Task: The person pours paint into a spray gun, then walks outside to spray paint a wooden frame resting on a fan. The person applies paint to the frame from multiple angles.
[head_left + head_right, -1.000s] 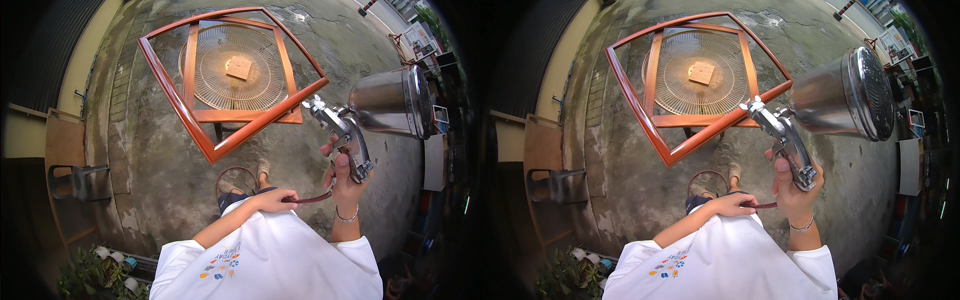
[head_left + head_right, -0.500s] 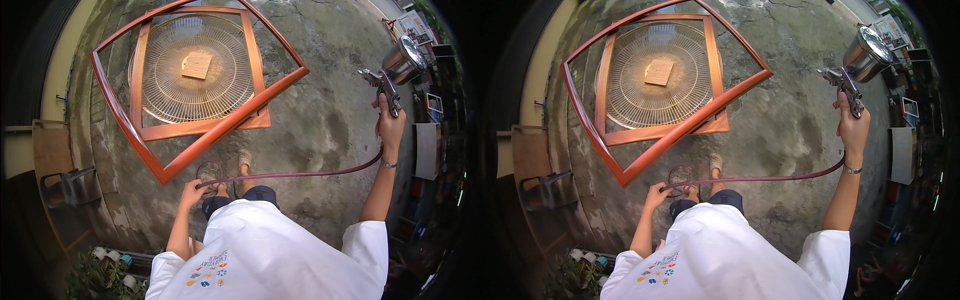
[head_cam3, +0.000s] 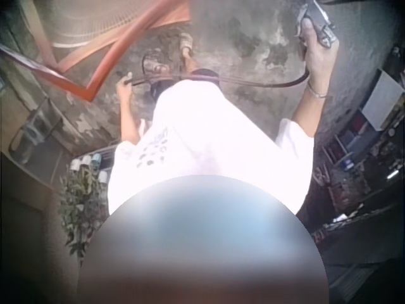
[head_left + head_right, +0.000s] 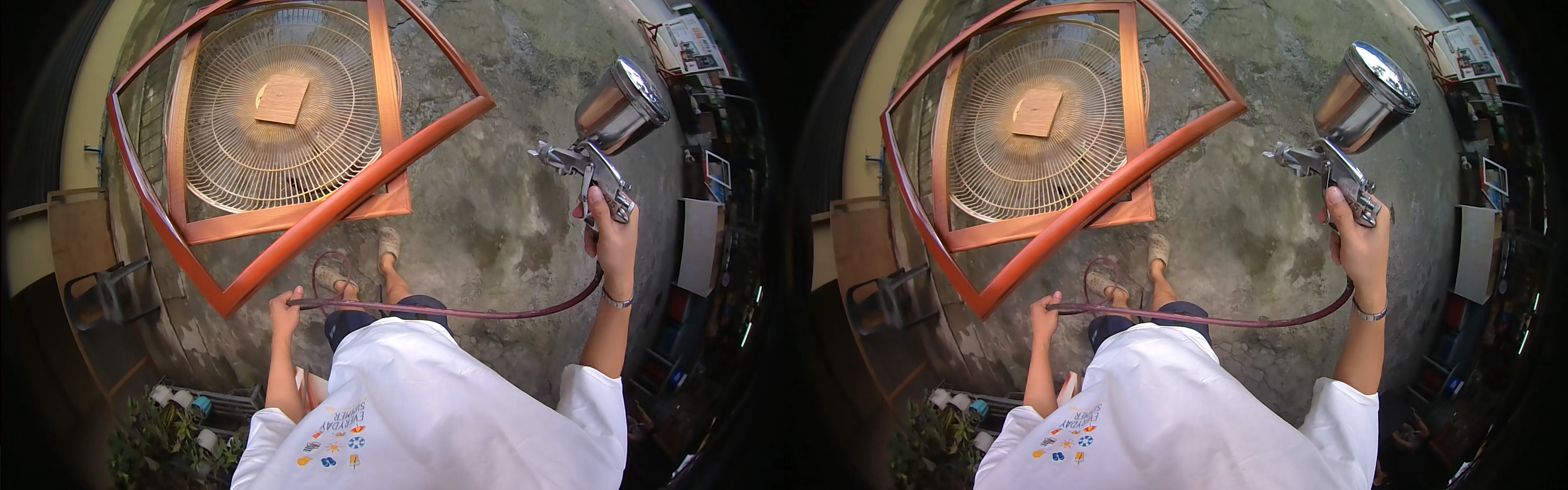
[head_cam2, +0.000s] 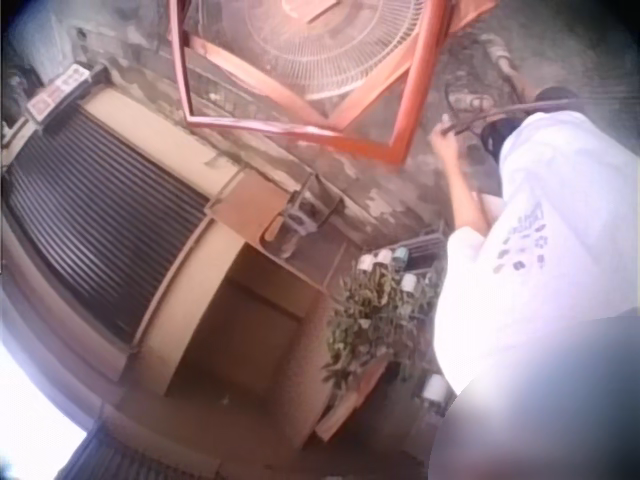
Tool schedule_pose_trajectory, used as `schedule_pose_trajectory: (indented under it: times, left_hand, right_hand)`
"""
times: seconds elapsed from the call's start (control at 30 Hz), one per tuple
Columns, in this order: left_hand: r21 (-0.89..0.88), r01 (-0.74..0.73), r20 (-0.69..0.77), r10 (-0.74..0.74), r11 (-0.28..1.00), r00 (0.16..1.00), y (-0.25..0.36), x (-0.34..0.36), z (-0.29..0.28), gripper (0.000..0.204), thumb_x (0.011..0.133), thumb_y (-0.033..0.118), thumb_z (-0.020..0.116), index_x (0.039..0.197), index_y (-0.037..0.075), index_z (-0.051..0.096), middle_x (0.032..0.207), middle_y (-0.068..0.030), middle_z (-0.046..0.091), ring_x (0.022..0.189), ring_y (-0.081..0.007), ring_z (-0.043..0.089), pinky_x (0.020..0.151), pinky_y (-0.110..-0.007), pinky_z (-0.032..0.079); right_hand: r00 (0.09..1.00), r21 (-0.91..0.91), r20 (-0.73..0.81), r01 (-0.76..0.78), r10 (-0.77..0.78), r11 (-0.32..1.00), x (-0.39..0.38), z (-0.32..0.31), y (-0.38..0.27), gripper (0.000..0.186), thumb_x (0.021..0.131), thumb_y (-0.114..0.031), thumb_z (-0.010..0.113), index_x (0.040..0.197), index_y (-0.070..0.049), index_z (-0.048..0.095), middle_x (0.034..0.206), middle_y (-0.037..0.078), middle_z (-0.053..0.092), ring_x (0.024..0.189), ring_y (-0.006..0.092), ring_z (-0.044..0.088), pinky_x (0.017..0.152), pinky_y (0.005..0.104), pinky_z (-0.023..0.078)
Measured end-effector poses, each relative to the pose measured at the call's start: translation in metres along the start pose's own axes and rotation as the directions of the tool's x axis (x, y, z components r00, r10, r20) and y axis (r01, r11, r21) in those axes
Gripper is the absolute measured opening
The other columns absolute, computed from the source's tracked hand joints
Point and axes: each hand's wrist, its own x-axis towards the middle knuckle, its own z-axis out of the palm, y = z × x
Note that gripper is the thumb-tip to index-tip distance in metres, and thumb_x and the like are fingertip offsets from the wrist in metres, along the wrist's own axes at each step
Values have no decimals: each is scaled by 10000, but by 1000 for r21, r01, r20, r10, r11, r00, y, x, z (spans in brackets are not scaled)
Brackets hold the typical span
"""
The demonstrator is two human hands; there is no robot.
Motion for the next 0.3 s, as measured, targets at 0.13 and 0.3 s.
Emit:
schedule_pose_trajectory:
  times: [0.13, 0.3]
  left_hand:
    - [-3, 19, -14, -19, 1000, 1000, 4, 3, -5, 488, 924, 317, 660, 629, -32, 489, 568, -92, 310, 563, -153, 309, 518, -349, 328]
    - [62, -49, -16, 50, 997, 999, 22, 2, -1, 462, 923, 324, 656, 650, -32, 545, 544, -111, 390, 558, -220, 338, 548, -360, 357]
  right_hand:
    - [998, 73, 64, 20, -24, 997, -7, 17, -19, 302, 956, -276, 638, 1014, 20, 654, 717, 61, 660, 372, 44, 435, 318, 217, 307]
    - [997, -264, -59, 38, -55, 964, 47, 0, 12, 313, 956, -297, 641, 1078, -13, 687, 729, 39, 665, 501, 95, 541, 490, 271, 466]
